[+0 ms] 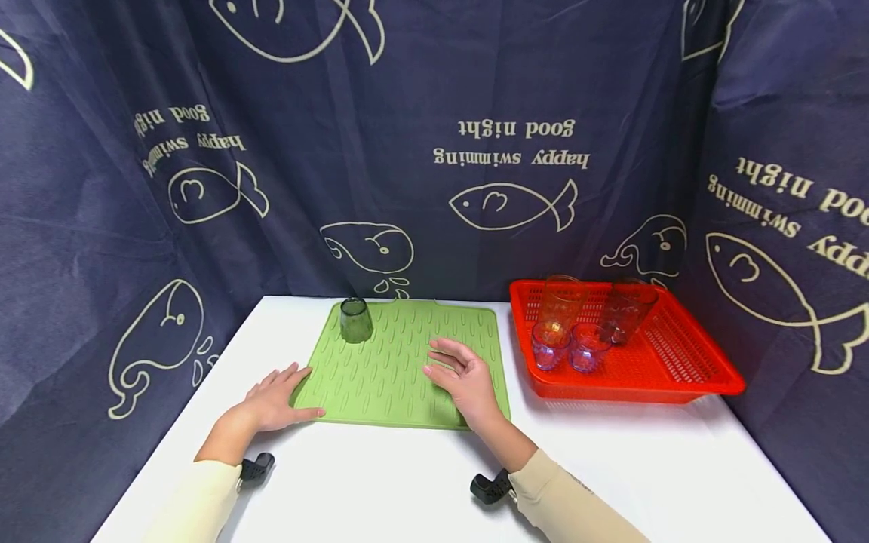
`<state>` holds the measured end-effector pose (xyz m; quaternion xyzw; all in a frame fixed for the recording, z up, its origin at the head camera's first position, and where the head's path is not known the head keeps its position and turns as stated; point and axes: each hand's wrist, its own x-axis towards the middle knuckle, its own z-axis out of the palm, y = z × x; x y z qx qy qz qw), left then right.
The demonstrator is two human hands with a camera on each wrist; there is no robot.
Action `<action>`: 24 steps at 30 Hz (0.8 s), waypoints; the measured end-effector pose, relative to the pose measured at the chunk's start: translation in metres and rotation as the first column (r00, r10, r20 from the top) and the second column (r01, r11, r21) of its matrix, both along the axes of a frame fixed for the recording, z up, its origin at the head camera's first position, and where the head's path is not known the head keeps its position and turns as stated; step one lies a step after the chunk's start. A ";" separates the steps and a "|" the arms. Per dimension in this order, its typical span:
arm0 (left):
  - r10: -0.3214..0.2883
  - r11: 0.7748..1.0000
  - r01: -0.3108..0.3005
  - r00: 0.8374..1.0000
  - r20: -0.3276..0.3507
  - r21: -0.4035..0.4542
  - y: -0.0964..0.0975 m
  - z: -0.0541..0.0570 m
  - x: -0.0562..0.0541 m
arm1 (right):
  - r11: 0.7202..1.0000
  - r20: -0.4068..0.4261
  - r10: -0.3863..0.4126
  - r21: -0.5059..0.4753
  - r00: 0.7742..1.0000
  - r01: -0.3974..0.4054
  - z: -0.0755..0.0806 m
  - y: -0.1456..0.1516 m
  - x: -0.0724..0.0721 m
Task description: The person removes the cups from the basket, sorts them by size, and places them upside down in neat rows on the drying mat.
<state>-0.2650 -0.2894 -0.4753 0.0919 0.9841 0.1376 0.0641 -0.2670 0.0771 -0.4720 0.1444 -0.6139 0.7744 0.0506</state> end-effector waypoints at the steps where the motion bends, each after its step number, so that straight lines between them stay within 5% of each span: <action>1: 0.001 1.000 -0.001 1.000 0.001 -0.002 0.000 0.000 0.000 | 1.000 -0.007 0.007 0.002 1.000 -0.007 0.002 0.003 0.003; 11: 0.004 1.000 -0.004 1.000 0.001 -0.019 0.001 0.002 0.001 | 0.997 -0.104 0.058 0.052 0.993 -0.053 0.013 0.037 0.026; 24: -0.011 1.000 0.011 1.000 -0.025 -0.006 0.000 0.000 0.001 | 0.994 -0.299 -0.026 0.092 0.954 0.056 0.028 0.095 0.038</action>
